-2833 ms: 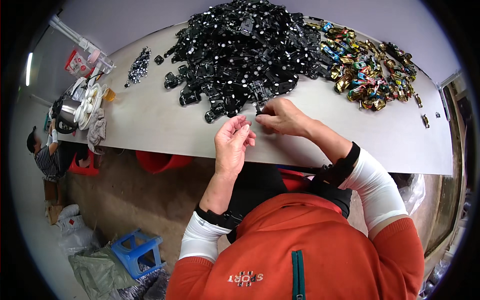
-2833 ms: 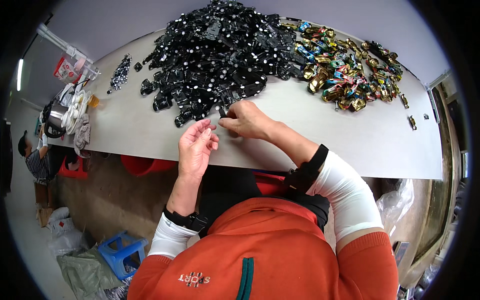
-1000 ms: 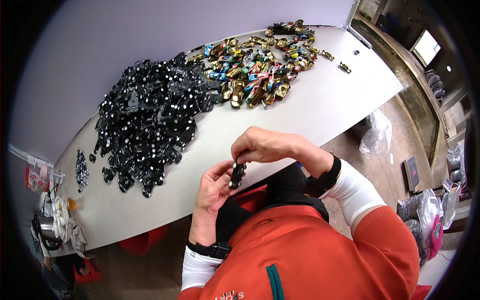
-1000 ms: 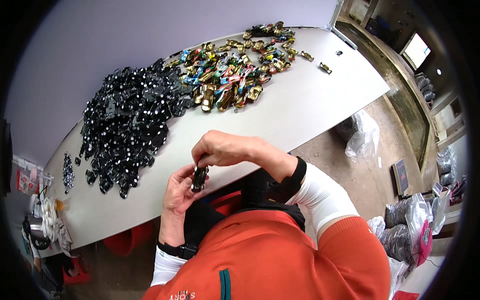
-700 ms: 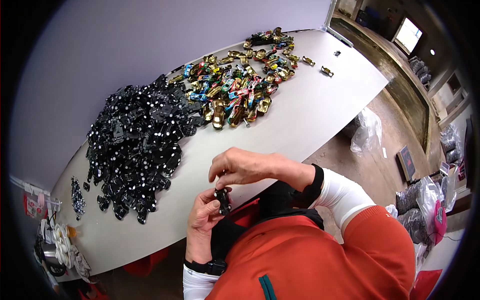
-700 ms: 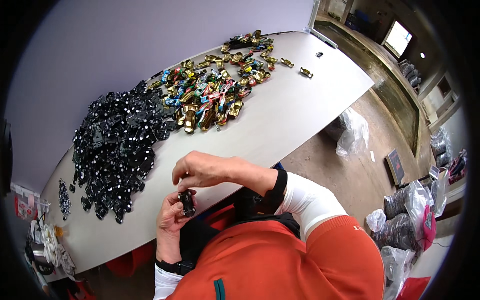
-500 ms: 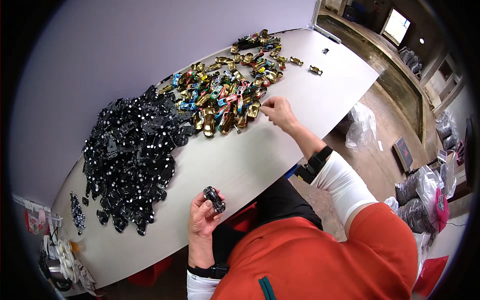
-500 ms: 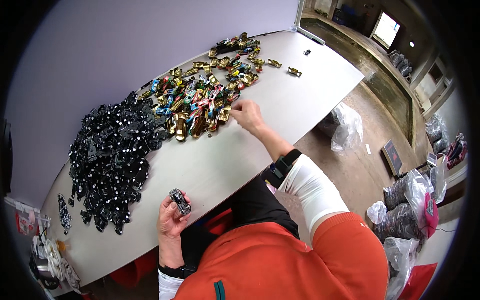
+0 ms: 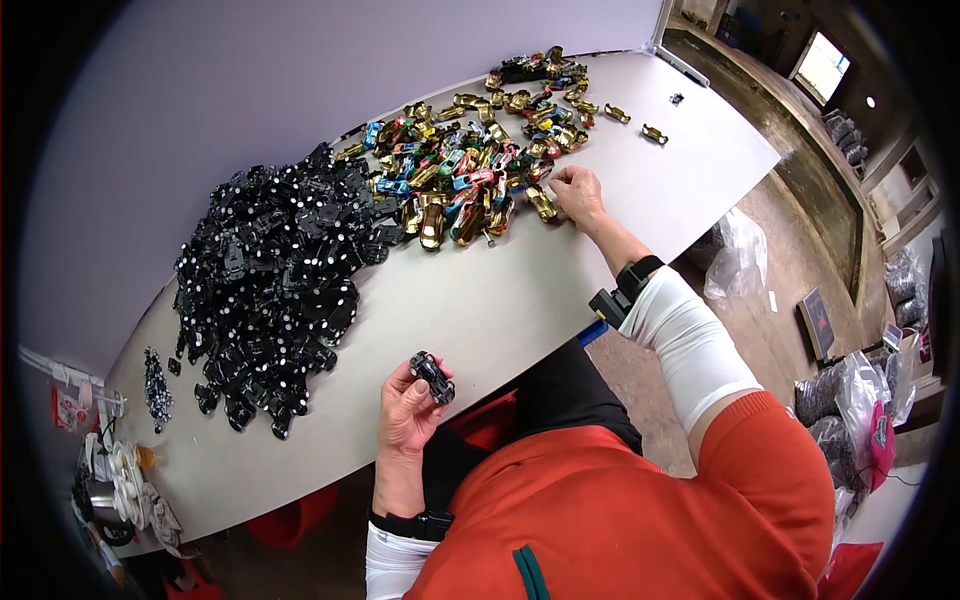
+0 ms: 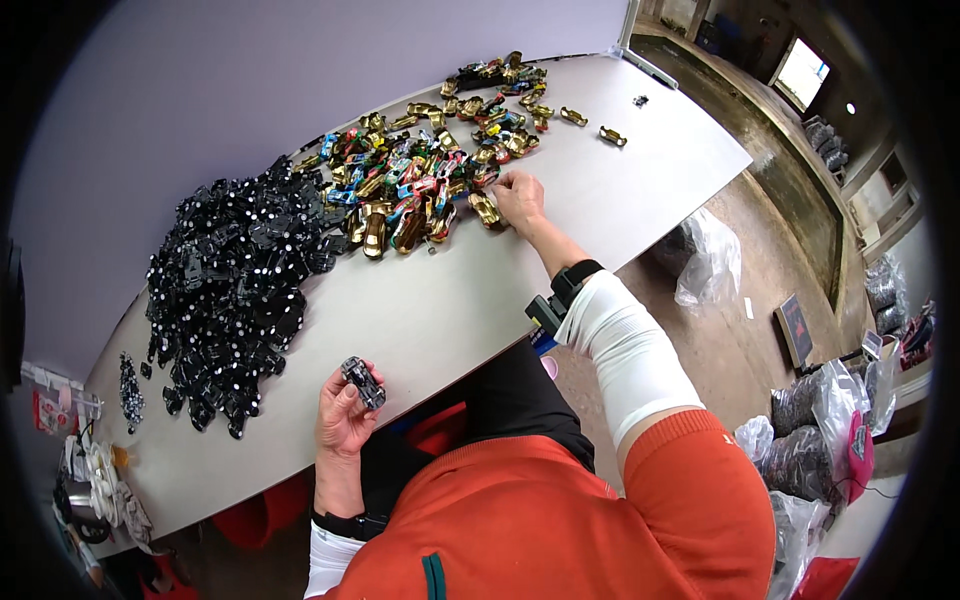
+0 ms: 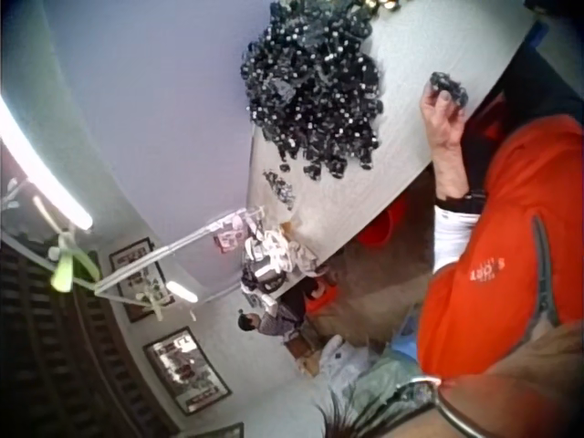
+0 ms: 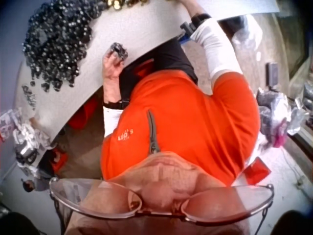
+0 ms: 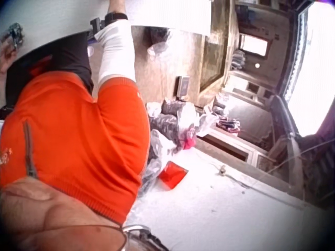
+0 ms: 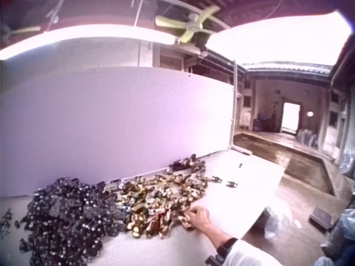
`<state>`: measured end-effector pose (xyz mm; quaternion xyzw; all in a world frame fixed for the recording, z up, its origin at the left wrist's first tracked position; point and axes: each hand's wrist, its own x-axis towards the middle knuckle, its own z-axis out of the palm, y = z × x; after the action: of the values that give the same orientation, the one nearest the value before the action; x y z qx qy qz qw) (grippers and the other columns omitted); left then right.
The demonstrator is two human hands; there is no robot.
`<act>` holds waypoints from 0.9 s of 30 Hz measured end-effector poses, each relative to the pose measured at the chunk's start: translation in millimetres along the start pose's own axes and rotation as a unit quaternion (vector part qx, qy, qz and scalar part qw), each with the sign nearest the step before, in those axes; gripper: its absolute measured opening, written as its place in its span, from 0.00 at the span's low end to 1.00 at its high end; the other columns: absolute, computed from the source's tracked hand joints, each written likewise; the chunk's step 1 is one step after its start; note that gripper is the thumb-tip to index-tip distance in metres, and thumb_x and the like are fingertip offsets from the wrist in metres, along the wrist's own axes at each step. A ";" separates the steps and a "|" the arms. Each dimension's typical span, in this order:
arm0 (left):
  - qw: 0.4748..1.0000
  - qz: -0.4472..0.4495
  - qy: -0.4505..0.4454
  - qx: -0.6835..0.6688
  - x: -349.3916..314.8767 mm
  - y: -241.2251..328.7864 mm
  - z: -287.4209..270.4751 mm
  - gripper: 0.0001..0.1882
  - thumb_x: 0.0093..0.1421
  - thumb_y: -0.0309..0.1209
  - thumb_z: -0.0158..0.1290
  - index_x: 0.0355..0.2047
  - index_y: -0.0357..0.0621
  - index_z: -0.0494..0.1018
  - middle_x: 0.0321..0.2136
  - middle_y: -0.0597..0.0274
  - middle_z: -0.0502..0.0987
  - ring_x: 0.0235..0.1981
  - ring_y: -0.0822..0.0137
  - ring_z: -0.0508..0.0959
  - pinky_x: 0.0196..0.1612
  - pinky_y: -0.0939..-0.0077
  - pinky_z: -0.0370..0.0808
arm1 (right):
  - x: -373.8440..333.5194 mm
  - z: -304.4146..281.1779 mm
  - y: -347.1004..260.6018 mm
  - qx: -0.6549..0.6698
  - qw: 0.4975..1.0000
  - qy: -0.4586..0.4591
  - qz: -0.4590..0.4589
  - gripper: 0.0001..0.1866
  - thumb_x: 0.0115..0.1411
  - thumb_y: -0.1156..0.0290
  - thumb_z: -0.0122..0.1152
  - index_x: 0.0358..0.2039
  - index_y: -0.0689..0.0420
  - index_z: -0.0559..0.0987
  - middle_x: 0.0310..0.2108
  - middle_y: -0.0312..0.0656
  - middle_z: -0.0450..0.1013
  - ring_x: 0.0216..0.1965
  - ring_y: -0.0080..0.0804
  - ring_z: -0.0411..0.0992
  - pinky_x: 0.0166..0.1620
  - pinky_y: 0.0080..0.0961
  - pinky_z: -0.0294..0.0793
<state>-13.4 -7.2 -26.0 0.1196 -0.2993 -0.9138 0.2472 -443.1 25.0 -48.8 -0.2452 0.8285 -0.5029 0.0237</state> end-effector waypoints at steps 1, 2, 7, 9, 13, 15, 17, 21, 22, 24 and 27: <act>1.000 0.006 0.006 0.001 -1.2 1.0 0.3 0.18 0.55 0.26 0.56 0.44 0.29 0.68 0.35 0.45 0.76 0.26 0.66 0.78 0.20 0.84 0.73 | -9.0 -2.8 -17.6 -0.010 1.000 -0.027 -0.003 0.11 0.46 0.65 0.65 0.28 0.58 0.81 0.27 0.47 0.77 0.29 0.40 0.75 0.37 0.31 0.73; 1.000 0.012 0.012 0.003 -3.7 1.7 0.2 0.18 0.55 0.26 0.56 0.44 0.29 0.68 0.35 0.45 0.76 0.26 0.67 0.78 0.20 0.84 0.73 | -22.8 -6.8 -34.0 -0.065 0.996 -0.037 -0.055 0.12 0.46 0.64 0.65 0.29 0.59 0.81 0.27 0.49 0.77 0.30 0.41 0.75 0.38 0.32 0.73; 1.000 0.013 0.015 0.022 -2.1 2.9 3.7 0.19 0.55 0.26 0.57 0.44 0.29 0.68 0.35 0.45 0.76 0.26 0.67 0.77 0.20 0.84 0.72 | -47.2 -19.4 -63.2 -0.162 0.979 -0.076 -0.100 0.19 0.44 0.62 0.65 0.32 0.63 0.78 0.30 0.55 0.75 0.35 0.47 0.74 0.42 0.34 0.72; 0.999 0.014 0.015 0.025 -3.6 2.0 2.3 0.19 0.55 0.26 0.57 0.44 0.29 0.68 0.35 0.45 0.76 0.26 0.68 0.77 0.20 0.84 0.72 | -40.1 -17.8 -61.8 -0.124 0.988 -0.081 -0.054 0.18 0.44 0.62 0.63 0.32 0.62 0.79 0.30 0.54 0.75 0.33 0.49 0.74 0.41 0.35 0.72; 1.000 0.027 0.007 0.013 -5.4 1.0 1.3 0.19 0.55 0.26 0.57 0.44 0.30 0.68 0.35 0.46 0.76 0.28 0.66 0.78 0.22 0.83 0.73 | -36.1 -25.2 -59.4 -0.032 0.981 -0.189 0.025 0.11 0.47 0.68 0.63 0.29 0.61 0.78 0.24 0.45 0.76 0.20 0.30 0.73 0.24 0.26 0.72; 0.999 0.035 0.017 0.010 -5.0 0.3 1.3 0.19 0.54 0.26 0.57 0.45 0.30 0.68 0.36 0.47 0.76 0.32 0.64 0.79 0.24 0.83 0.75 | -41.7 -29.6 -63.2 0.129 0.954 -0.252 0.099 0.07 0.50 0.70 0.63 0.28 0.59 0.76 0.21 0.39 0.73 0.18 0.22 0.69 0.19 0.19 0.68; 0.997 0.059 0.039 0.007 -5.3 -1.9 5.4 0.19 0.53 0.25 0.58 0.45 0.31 0.69 0.38 0.49 0.76 0.36 0.63 0.78 0.30 0.80 0.77 | -53.0 -31.9 -84.0 0.227 0.913 -0.298 0.164 0.06 0.56 0.73 0.61 0.26 0.56 0.72 0.19 0.32 0.70 0.17 0.16 0.65 0.16 0.10 0.61; 0.994 0.050 -0.016 0.099 20.1 4.5 22.2 0.18 0.51 0.22 0.59 0.44 0.36 0.72 0.41 0.52 0.75 0.39 0.66 0.76 0.43 0.73 0.74 | -71.5 -24.7 -94.9 0.357 0.820 -0.396 0.209 0.06 0.59 0.69 0.58 0.28 0.54 0.72 0.26 0.37 0.72 0.20 0.14 0.64 0.17 0.09 0.61; 0.987 0.049 -0.032 0.148 29.3 6.6 26.7 0.19 0.51 0.22 0.59 0.44 0.37 0.72 0.41 0.52 0.75 0.37 0.68 0.76 0.42 0.75 0.73 | -77.9 -20.5 -100.0 0.369 0.803 -0.421 0.205 0.06 0.59 0.70 0.58 0.28 0.54 0.72 0.25 0.36 0.72 0.19 0.14 0.64 0.17 0.09 0.61; 0.990 0.051 -0.025 0.128 43.0 4.8 36.8 0.19 0.51 0.24 0.60 0.44 0.37 0.72 0.41 0.53 0.76 0.36 0.70 0.76 0.39 0.77 0.73 | -90.6 -16.3 -107.5 0.394 0.768 -0.465 0.200 0.06 0.60 0.70 0.57 0.27 0.55 0.71 0.24 0.36 0.71 0.19 0.15 0.64 0.17 0.10 0.61; 0.998 0.050 -0.038 0.011 44.5 3.4 29.4 0.17 0.53 0.24 0.57 0.44 0.36 0.71 0.41 0.51 0.75 0.37 0.65 0.76 0.42 0.71 0.74 | -109.3 -21.8 -118.7 0.309 0.771 -0.542 0.128 0.04 0.60 0.71 0.56 0.32 0.57 0.73 0.24 0.35 0.73 0.17 0.13 0.64 0.17 0.10 0.61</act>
<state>-60.7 -18.5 -3.8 0.0725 -0.3245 -0.9008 0.2793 -307.9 45.6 39.6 -0.3479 0.5015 -0.5080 0.6078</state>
